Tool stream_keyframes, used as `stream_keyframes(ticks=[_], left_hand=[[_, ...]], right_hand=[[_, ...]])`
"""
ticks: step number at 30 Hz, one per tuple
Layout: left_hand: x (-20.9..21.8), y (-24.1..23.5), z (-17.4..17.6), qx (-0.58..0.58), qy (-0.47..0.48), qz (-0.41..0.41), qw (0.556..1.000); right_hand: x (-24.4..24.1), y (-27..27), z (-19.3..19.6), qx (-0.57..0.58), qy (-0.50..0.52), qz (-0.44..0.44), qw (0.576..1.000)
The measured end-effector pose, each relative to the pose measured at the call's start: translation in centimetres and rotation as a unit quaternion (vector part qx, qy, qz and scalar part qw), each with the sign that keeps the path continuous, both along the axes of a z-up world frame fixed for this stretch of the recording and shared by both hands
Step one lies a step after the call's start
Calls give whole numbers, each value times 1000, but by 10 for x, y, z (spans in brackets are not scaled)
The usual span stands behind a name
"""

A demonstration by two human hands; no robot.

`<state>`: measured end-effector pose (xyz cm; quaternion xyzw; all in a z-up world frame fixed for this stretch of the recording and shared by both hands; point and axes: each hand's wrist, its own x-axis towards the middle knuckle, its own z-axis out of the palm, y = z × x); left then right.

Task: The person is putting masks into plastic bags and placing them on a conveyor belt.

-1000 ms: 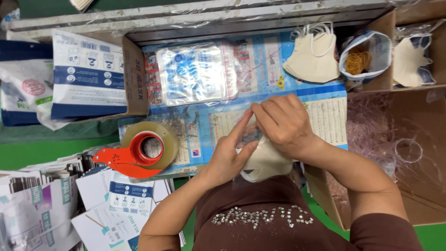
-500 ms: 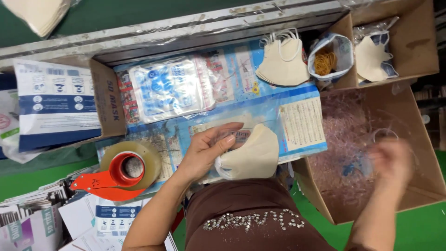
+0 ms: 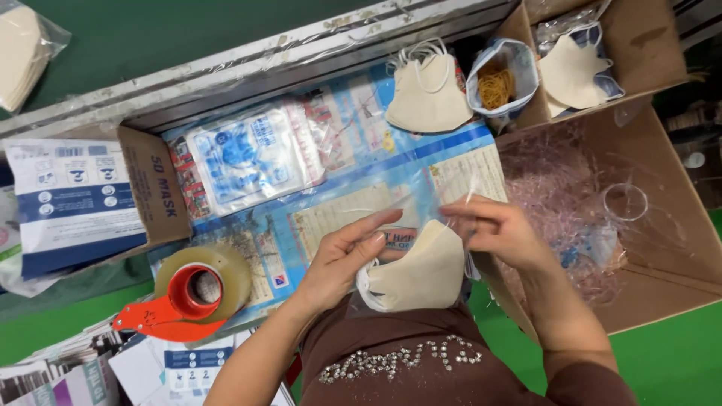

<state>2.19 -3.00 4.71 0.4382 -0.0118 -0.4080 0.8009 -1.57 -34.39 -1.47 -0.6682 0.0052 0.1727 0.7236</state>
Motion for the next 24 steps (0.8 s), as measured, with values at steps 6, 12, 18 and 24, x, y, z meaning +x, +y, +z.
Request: stream_keyframes(ticks=[6, 12, 18, 24], left_hand=[[-21, 33, -33, 25, 43, 35, 998], [-34, 68, -105, 98, -137, 14, 986], [-24, 74, -94, 35, -137, 23, 990], [-20, 68, -48, 127, -156, 12, 980]], right_hand=[[12, 36, 4, 59, 116, 9, 991], [1, 30, -33, 123, 8, 31, 992], [2, 32, -41, 242, -1, 31, 970], [8, 46, -14, 27, -31, 10, 999]])
